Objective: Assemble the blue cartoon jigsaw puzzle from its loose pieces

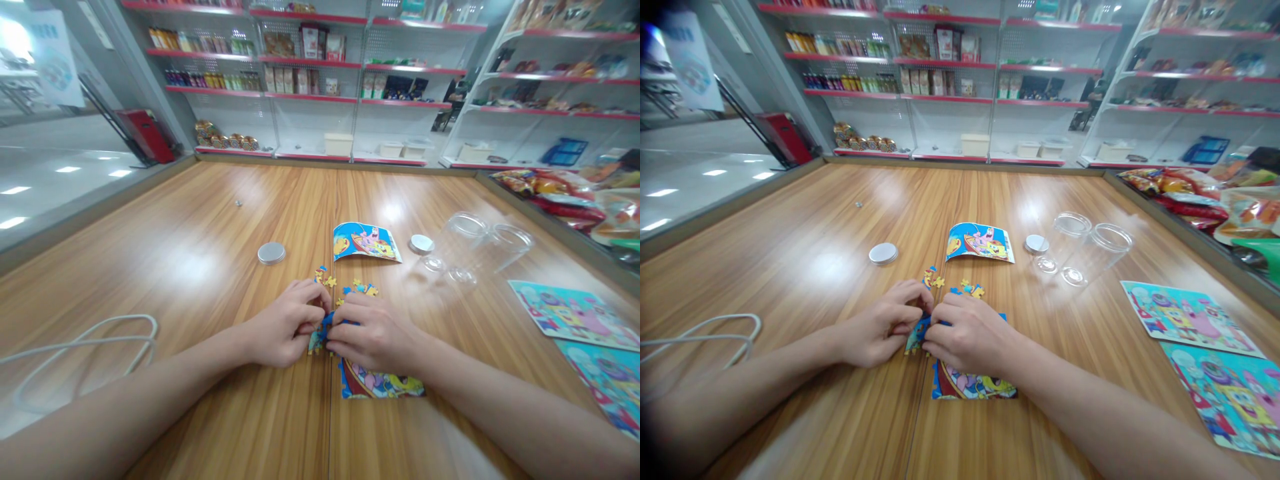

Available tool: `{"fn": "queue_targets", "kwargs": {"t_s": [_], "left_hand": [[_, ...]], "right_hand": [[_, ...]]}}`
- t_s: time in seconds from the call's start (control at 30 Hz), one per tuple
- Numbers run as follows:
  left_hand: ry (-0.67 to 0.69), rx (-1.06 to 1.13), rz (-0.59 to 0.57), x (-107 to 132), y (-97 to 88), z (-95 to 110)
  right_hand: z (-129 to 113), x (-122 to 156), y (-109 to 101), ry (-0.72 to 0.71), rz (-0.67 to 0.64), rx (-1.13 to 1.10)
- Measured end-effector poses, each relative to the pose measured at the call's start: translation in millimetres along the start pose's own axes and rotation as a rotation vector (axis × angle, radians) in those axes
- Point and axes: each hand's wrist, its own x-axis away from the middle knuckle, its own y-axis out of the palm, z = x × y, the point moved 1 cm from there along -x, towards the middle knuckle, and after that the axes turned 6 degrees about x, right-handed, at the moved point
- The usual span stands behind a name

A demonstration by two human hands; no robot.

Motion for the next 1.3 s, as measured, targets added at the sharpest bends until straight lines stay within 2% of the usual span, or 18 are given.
{"fn": "queue_targets", "kwargs": {"t_s": [0.23, 0.53, 0.97, 1.3], "left_hand": [[0.001, 0.016, 0.011, 1.1, -0.5, 1.2], [0.003, 0.039, 0.012, -0.7, -1.8, 0.4], [-0.013, 0.042, 0.036, -1.4, -0.3, -0.1], [-0.034, 0.025, 0.02, 0.1, -0.8, 0.9]], "right_hand": [[-0.2, -0.8, 0.0, 0.129, -0.003, -0.054], [0.1, 0.6, 4.3, 0.196, -0.012, -0.08], [-0.2, 1.8, 5.6, 0.214, 0.007, -0.085], [-1.5, 1.3, 4.3, 0.242, -0.031, -0.137]]}}
